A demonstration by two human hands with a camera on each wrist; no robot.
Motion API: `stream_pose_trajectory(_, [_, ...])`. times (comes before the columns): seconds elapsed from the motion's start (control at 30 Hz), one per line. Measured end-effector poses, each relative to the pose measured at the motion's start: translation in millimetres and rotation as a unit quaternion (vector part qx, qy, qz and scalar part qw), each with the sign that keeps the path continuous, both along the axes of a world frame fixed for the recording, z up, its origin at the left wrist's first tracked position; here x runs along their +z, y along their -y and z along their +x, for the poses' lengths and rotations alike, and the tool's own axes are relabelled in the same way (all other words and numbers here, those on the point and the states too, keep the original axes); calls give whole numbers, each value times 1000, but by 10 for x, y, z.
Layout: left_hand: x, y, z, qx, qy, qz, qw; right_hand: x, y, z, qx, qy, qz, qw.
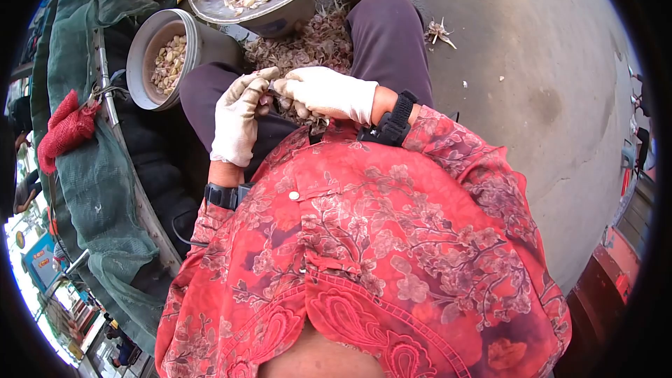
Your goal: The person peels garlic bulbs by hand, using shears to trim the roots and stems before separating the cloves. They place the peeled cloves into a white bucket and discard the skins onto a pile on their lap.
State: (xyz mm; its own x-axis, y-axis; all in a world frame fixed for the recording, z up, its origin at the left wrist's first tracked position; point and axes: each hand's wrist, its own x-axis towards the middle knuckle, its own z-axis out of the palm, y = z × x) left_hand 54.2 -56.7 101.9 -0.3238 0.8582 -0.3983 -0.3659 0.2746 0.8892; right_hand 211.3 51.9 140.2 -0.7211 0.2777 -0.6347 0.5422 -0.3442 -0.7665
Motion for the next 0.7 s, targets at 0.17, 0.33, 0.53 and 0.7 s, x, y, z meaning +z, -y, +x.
stream_pose_trajectory(0.17, [-188,1,-46,32,108,5,994,-188,106,-29,-19,-34,-9,999])
stream_pose_trajectory(0.33, [-166,2,-31,12,137,10,990,-250,113,-40,19,-72,-4,997])
stream_pose_trajectory(0.53, [-315,42,-79,-11,164,27,986,-353,4,-31,-96,-67,39,992])
stream_pose_trajectory(0.7, [-270,31,31,17,162,13,987,-497,74,-107,-105,-98,29,989])
